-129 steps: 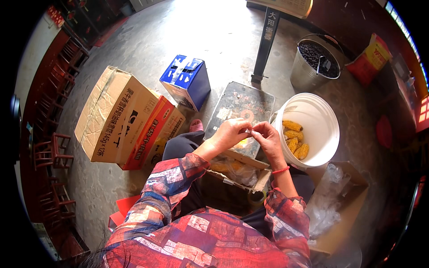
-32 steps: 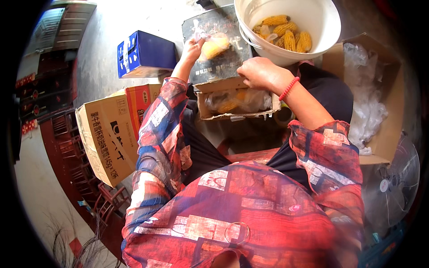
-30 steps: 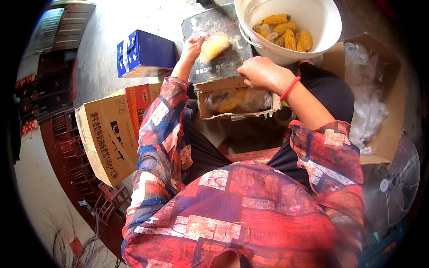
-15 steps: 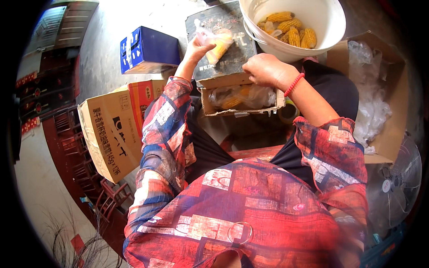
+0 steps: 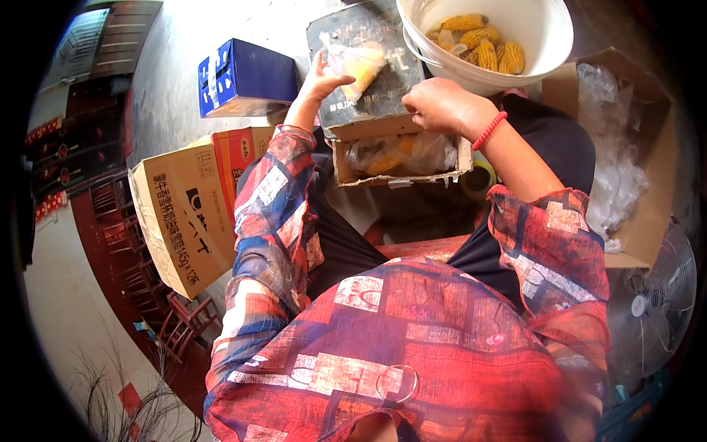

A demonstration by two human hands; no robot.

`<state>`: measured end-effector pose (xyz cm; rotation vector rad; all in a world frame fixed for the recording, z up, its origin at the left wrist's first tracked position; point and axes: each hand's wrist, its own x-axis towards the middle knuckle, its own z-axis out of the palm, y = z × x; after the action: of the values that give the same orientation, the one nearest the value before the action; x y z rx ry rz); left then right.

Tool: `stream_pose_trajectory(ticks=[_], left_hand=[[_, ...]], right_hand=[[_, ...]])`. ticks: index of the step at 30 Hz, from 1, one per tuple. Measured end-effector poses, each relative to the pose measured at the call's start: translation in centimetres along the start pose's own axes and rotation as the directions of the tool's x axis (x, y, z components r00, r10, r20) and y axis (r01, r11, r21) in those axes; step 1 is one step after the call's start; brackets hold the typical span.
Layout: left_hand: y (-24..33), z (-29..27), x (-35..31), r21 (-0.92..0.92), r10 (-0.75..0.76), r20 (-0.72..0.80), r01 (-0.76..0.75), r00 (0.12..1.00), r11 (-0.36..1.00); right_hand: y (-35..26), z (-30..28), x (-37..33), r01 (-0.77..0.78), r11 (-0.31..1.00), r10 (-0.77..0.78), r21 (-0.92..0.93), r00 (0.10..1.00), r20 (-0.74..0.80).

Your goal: The person places ears of corn into small plastic bags, ties the bags, and packs them into a cardboard box before sealing the box with adhesive tape.

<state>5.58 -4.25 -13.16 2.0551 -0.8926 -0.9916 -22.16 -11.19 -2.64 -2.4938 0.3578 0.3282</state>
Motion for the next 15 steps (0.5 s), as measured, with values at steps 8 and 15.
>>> stream_pose_trajectory(ticks=[8, 15], left_hand=[[-1.2, -0.1, 0.3, 0.331, -0.026, 0.026, 0.016, 0.999, 0.944], [-3.1, 1.1, 1.4, 0.384, 0.035, -0.018, -0.025, 0.999, 0.923]], right_hand=[[0.2, 0.1, -0.1, 0.015, 1.000, -0.015, 0.007, 0.997, -0.076], [-0.1, -0.2, -0.1, 0.017, 1.000, -0.015, 0.022, 0.996, -0.087]])
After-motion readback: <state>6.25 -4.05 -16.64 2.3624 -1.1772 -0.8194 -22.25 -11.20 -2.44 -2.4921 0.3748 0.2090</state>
